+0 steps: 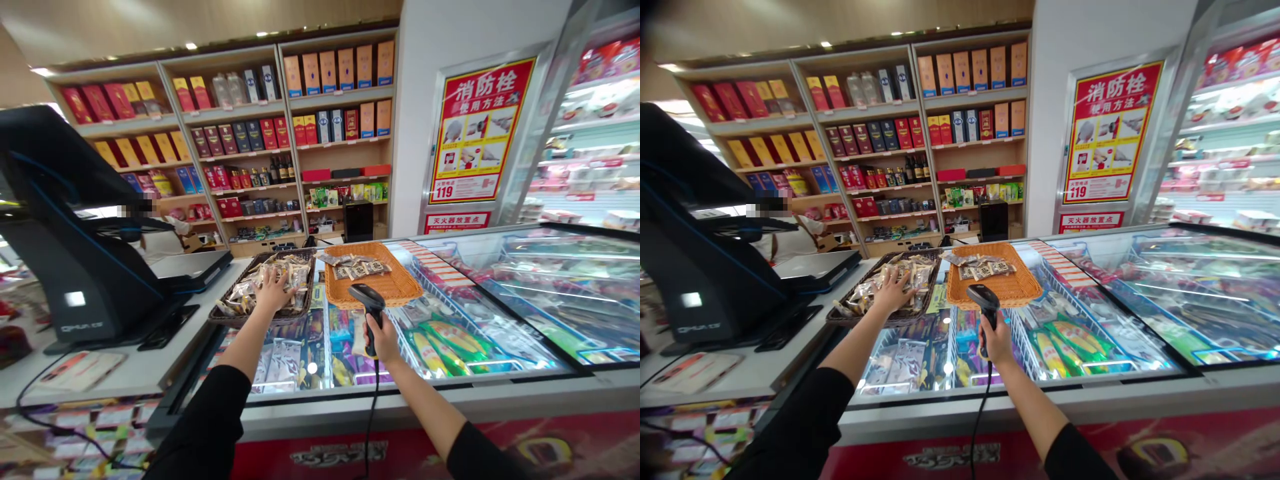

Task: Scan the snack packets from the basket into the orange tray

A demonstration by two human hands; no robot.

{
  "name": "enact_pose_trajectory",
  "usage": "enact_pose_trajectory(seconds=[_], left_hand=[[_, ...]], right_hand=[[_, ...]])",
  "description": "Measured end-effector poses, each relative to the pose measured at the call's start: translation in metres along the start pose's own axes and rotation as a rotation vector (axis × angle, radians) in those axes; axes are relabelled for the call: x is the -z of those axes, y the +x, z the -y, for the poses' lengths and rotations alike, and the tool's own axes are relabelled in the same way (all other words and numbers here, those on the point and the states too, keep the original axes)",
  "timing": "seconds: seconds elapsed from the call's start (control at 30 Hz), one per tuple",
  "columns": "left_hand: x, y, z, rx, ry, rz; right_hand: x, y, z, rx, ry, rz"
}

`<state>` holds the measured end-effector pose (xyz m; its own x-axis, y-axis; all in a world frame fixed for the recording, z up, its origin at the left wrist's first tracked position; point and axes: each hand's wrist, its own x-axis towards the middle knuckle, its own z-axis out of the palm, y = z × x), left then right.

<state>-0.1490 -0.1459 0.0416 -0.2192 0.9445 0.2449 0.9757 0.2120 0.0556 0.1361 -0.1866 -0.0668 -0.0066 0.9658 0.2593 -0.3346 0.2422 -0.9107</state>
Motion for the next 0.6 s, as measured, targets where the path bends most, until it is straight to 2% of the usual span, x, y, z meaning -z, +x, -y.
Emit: enact_pose_trajectory(seconds=[0.17, 0.3, 0.37, 0.47, 0.53, 0.6], left_hand=[[0.003, 0.023, 0.019, 0.030, -0.003, 0.073], [0.012, 0.035, 0.013, 0.067, -0.021, 0.055], [0.015, 0.036, -0.004, 0.003, -0.050, -0.046], [0.013, 0.038, -0.046, -0.183, -0.135, -0.178], [0.004, 0.041, -0.083, -0.329, -0.211, -0.118], [-0.010, 0.050, -0.120, -0.459, -0.275, -0.006]], right_hand=[[0.000, 0.002, 0.000, -0.026, 0.045, -0.046], [-0.002, 0.003, 0.001, -0.026, 0.033, -0.058], [-0.002, 0.003, 0.002, -0.007, 0.026, -0.070], [-0.002, 0.006, 0.003, 0.054, -0.008, -0.147], [0.000, 0.010, 0.005, 0.088, -0.067, -0.232], [0.003, 0.013, 0.008, 0.101, -0.135, -0.319]])
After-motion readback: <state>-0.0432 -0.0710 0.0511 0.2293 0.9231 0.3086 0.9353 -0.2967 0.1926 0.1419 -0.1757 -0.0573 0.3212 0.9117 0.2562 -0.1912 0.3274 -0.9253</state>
